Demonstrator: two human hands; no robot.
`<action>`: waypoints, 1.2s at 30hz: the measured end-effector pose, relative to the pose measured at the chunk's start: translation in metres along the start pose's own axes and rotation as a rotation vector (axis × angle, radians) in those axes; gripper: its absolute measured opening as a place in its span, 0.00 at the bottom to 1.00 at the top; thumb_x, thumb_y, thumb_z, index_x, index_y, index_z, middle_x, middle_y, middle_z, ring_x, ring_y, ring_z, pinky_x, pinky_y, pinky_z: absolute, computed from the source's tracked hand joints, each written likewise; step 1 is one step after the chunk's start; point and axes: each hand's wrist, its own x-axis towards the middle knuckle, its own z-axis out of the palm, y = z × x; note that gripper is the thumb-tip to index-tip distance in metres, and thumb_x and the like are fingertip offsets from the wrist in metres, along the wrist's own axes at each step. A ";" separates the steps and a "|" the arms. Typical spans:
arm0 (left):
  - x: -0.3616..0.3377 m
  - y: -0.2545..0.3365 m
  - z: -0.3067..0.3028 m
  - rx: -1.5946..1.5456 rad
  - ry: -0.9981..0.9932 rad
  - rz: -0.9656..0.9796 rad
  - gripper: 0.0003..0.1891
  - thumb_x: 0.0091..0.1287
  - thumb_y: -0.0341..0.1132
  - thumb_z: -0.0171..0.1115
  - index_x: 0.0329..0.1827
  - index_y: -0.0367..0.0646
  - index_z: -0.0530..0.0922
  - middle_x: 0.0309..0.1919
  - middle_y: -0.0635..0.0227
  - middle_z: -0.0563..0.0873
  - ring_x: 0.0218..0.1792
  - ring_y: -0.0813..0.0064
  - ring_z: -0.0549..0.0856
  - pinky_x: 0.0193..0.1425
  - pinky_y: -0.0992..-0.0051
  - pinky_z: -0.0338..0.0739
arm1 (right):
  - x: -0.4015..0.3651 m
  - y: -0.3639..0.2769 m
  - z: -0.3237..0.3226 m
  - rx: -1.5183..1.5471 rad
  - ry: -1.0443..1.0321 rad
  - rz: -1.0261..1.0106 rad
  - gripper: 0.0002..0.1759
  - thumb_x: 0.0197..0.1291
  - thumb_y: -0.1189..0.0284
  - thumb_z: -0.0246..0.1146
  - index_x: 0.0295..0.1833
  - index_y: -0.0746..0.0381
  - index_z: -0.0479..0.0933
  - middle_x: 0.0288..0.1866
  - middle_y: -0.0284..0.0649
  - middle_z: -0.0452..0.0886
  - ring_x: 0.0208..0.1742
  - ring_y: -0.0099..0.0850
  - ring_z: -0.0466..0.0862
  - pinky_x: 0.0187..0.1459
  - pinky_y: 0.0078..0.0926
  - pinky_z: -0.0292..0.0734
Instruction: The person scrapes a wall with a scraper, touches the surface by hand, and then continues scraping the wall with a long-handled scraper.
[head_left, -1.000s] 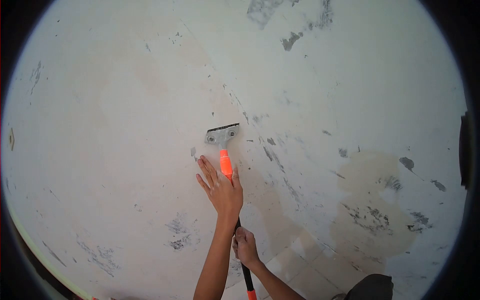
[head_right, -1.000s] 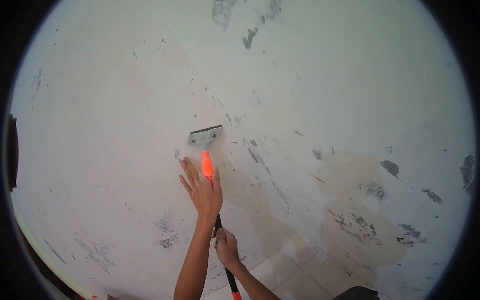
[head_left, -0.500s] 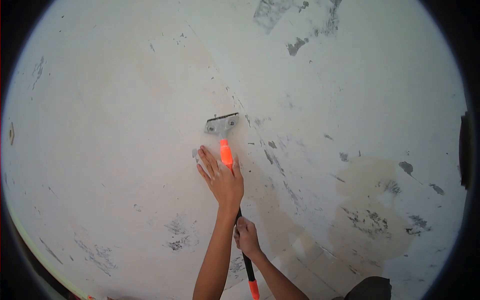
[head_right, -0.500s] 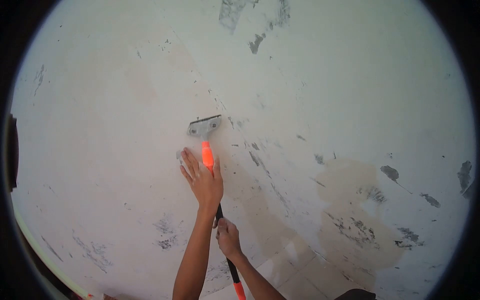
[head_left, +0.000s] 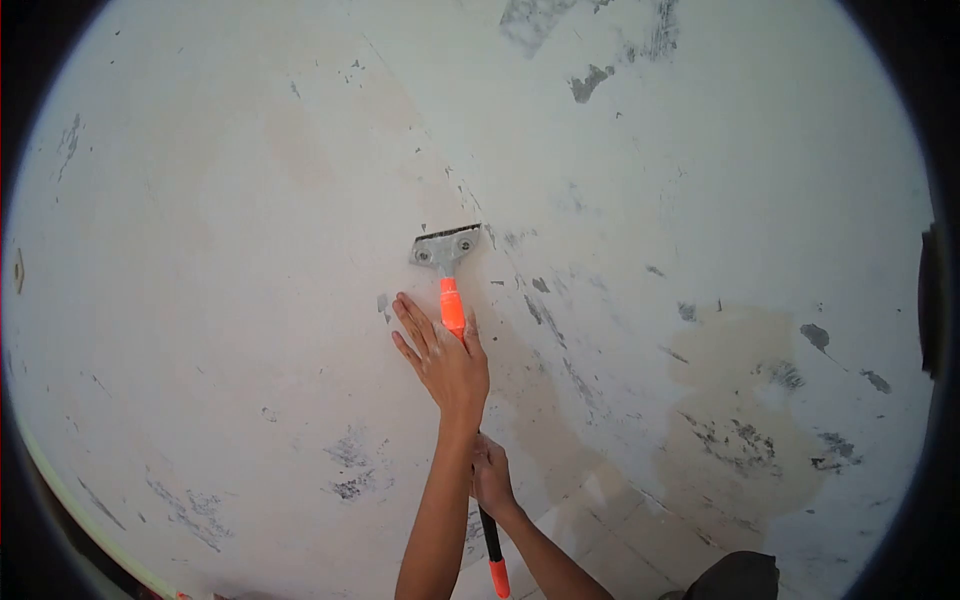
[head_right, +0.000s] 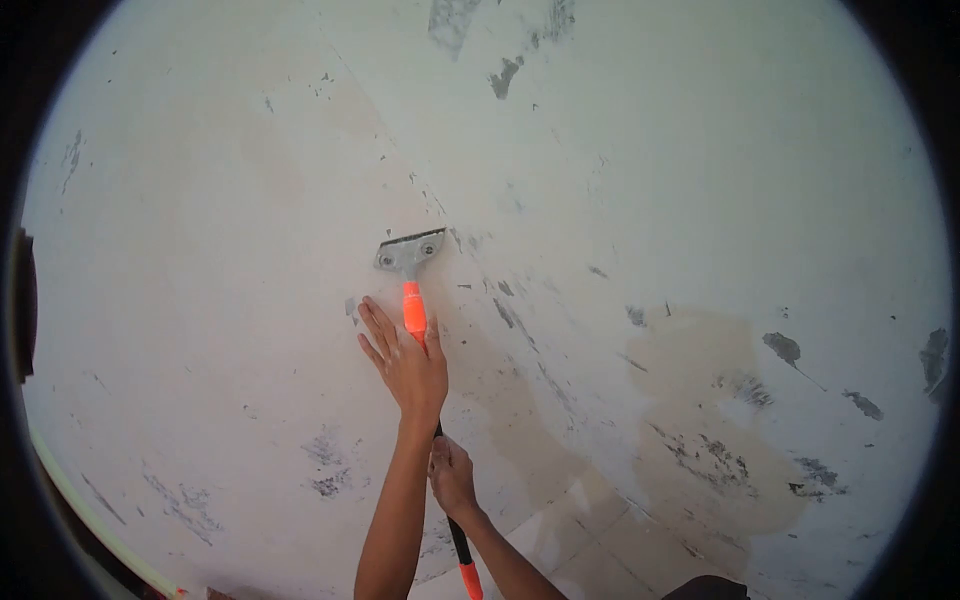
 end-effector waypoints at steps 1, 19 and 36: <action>-0.002 0.000 0.001 -0.016 0.025 -0.009 0.37 0.81 0.49 0.52 0.77 0.19 0.63 0.86 0.42 0.48 0.87 0.50 0.43 0.87 0.45 0.35 | 0.004 0.012 -0.003 -0.005 0.013 -0.101 0.25 0.84 0.52 0.48 0.36 0.60 0.72 0.21 0.27 0.68 0.19 0.17 0.66 0.20 0.21 0.61; 0.000 -0.012 0.006 0.019 0.081 0.072 0.35 0.81 0.50 0.51 0.64 0.13 0.73 0.86 0.43 0.47 0.88 0.53 0.42 0.87 0.45 0.36 | -0.010 -0.013 0.005 -0.054 -0.009 -0.004 0.27 0.83 0.48 0.47 0.39 0.60 0.73 0.21 0.26 0.68 0.18 0.16 0.65 0.19 0.20 0.61; 0.010 -0.007 -0.005 0.026 0.026 0.022 0.35 0.82 0.49 0.51 0.71 0.18 0.69 0.86 0.41 0.49 0.87 0.48 0.42 0.86 0.43 0.34 | -0.006 -0.021 0.010 0.059 -0.064 0.091 0.27 0.83 0.48 0.48 0.40 0.59 0.74 0.21 0.27 0.69 0.18 0.17 0.67 0.19 0.21 0.62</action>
